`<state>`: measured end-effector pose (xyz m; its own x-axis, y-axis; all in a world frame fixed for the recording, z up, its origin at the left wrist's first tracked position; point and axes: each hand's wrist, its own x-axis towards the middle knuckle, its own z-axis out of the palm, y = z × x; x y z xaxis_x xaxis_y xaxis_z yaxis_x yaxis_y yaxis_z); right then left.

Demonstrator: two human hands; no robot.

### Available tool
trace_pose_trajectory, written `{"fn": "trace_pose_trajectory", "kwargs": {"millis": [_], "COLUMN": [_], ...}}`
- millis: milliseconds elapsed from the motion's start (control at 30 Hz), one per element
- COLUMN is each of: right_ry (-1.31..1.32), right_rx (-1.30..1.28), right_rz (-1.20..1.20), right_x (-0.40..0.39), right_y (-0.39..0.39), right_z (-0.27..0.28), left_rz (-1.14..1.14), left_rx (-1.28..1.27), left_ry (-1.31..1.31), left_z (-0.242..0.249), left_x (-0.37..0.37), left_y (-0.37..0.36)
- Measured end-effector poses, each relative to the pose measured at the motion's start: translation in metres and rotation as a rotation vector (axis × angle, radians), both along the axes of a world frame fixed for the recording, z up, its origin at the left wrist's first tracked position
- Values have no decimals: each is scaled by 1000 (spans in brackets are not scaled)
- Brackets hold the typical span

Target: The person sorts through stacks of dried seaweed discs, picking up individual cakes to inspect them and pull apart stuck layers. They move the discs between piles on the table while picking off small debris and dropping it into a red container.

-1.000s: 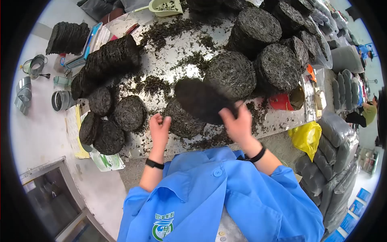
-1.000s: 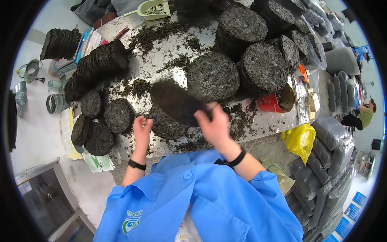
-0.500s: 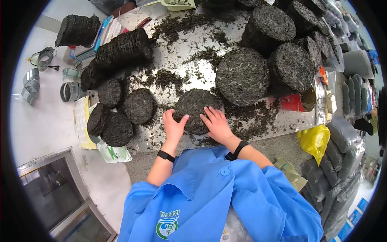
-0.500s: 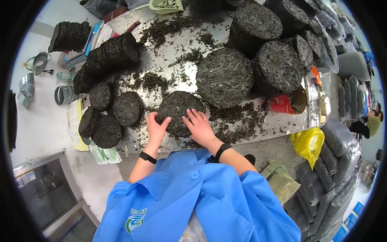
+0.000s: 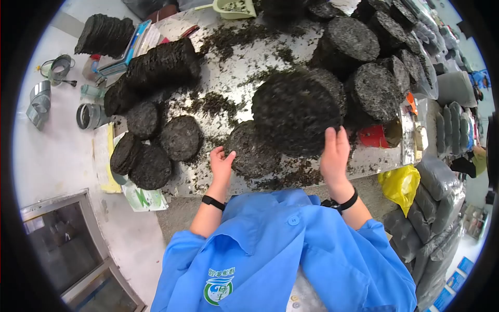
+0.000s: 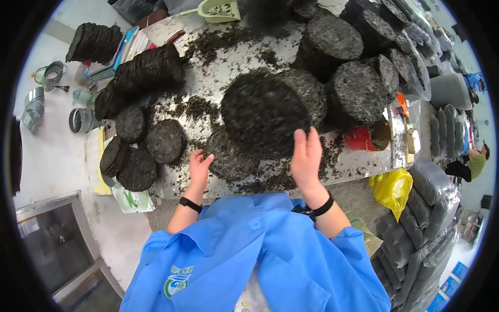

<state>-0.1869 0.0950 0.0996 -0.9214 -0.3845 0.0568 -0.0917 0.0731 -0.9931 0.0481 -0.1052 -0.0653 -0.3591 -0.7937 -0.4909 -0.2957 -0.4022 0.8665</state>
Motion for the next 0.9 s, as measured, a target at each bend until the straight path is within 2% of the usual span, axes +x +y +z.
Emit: {"fn": "trace_pose_trajectory", "kwargs": {"millis": [33, 67, 100, 200, 233, 300, 333, 367, 400, 433, 467, 500, 533, 567, 600, 633, 667, 700, 767, 800, 833, 900], "right_ry": [-45, -182, -161, -419, -416, 345, 596, 663, 747, 677, 801, 1004, 1018, 1029, 1026, 900, 773, 669, 81, -6, -91, -144], "right_rx": [-52, -109, -101, -206, -207, 266, 435, 398, 513, 536, 466, 502, 476, 449, 442, 310, 183, 106, 344, 167, -12, 5], "right_rz": [-50, -67, -82, -112, -117, -263, -150, 61, 382, 627, 727, 740, 693, 647, 646, 675, 697, 626, 385, 215, 44, 34], "right_x": [-15, -38, -49, -70, -70, -64, -46, -28, -9, 12, 32, 44, 51, 54, 52, 46, 40, 35, 34, 25, 11, -27], "right_y": [6, 25, 30, 29, 32, 36, 40, 39, 36, 26, 20, 18, 12, 8, 8, 11, 15, 16, 28, 26, 20, 23], "right_z": [5, -22, -20, -1, -2, -10, 9, 16, 20, 16, 4, -18, -18, -18, -18, -18, -18, -7, 22, 19, 16, 22], "left_rz": [-46, -97, -145, -146, -116, -86, -116, -143, -155, -161, -107, -49, -179, -175, -197, -223, -97, -105, -374, -267, -320, -471], "left_rx": [30, -26, -3, 117, 176, 229, 202, 180, 189, 191, 204, 212, 257, 248, 257, 268, 434, 436, 388, 155, -111, -870], "left_ry": [-6, -83, -131, -72, 29, 125, 69, 7, 44, 27, 103, 188, 320, 318, 362, 407, 533, 531, 564, 339, 98, -582], "left_z": [4, -33, -12, 4, 7, 21, 32, 47, 74, 90, 102, 114, 130, 137, 142, 150, 162, 156, 131, 121, 71, 30], "left_x": [-2, 7, 3, 2, 5, 20, 26, 31, 29, 25, 20, 13, 10, 9, 9, 5, -1, -1, -1, -16, -17, -24], "left_y": [0, -7, -6, -5, -5, -9, -12, -13, -11, -5, 2, 4, 1, 0, 0, 2, 7, 3, -8, 1, -4, 1]}}
